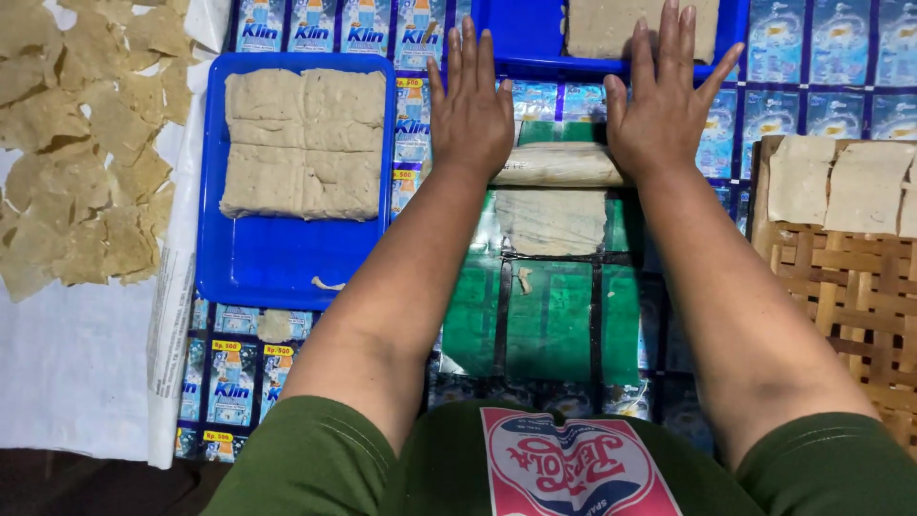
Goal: Preparing and folding pieces of dough on a mat.
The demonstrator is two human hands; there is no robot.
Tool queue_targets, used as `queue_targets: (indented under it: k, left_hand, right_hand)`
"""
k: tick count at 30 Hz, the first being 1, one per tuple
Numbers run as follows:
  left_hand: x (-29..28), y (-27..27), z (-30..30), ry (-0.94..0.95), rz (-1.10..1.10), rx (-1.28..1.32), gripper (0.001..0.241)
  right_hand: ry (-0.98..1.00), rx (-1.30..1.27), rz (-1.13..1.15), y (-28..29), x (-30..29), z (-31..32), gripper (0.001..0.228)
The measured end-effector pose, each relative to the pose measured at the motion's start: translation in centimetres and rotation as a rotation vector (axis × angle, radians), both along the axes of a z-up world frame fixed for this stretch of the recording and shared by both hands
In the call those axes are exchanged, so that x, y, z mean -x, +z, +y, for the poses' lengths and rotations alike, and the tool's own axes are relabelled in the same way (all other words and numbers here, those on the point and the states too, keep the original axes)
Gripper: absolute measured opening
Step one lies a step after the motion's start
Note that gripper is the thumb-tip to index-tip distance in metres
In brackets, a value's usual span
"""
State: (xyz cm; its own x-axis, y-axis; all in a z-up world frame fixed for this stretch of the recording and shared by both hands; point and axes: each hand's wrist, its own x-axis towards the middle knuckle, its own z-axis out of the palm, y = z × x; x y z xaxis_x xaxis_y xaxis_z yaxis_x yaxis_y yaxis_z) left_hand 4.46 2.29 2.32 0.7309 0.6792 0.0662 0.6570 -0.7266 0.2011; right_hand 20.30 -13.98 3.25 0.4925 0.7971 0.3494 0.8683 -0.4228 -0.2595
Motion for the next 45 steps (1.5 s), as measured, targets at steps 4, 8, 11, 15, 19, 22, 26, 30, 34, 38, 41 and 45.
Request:
queue_targets:
  k: [4, 8, 11, 15, 19, 22, 26, 30, 34, 38, 41, 45]
  left_hand:
    - [2.1, -0.3, -1.8, 0.008, 0.006, 0.028, 0.067]
    - [5.1, -1.6, -5.0, -0.027, 0.051, 0.007, 0.068]
    - [8.2, -0.1, -7.6, -0.097, -0.003, 0.077, 0.059]
    - [12.2, -2.3, -10.6, -0.149, -0.073, 0.01, 0.057]
    - [14.6, -4.2, -11.5, -0.212, -0.174, -0.098, 0.064]
    - [15.9, -4.2, -11.6, -0.26, -0.24, -0.164, 0.065]
    - [17.6, -4.8, -13.3, -0.15, -0.228, -0.066, 0.064]
    - [18.3, -4.0, -14.2, 0.041, -0.301, 0.188, 0.062]
    - [18.5, -4.2, -13.4, 0.104, -0.56, 0.117, 0.053]
    - [18.7, -4.8, -13.0, 0.041, -0.673, 0.067, 0.05]
    - [19.1, -5.2, -13.3, -0.021, -0.718, 0.068, 0.047]
    - [19.3, -5.8, -13.3, -0.015, -0.718, 0.078, 0.047]
  right_hand:
    - [-0.001, 0.163, 0.134, 0.5, 1.8, -1.1, 0.063]
    - [-0.06, 0.365, 0.155, -0.4, 4.3, -3.9, 0.072]
    - [0.012, 0.219, 0.119, -2.1, 6.6, -7.1, 0.071]
    - [0.031, 0.172, 0.051, -3.7, 10.4, -11.5, 0.076]
    - [0.051, 0.111, 0.074, -3.9, 12.4, -14.7, 0.067]
    - [-0.014, -0.092, 0.176, -4.9, 10.2, -16.7, 0.043]
    - [-0.392, -0.006, 0.022, -6.9, 6.2, -19.3, 0.036]
    - [-0.541, 0.17, 0.024, -13.4, 1.9, -20.7, 0.054]
    - [-0.601, 0.078, 0.381, -14.3, 1.1, -20.2, 0.039]
    - [-0.5, 0.036, 0.603, -7.4, 5.6, -18.6, 0.057]
    - [-0.476, 0.134, 0.57, -6.8, 7.5, -18.2, 0.041]
    - [-0.454, 0.35, 0.507, -2.1, 14.5, -16.6, 0.029]
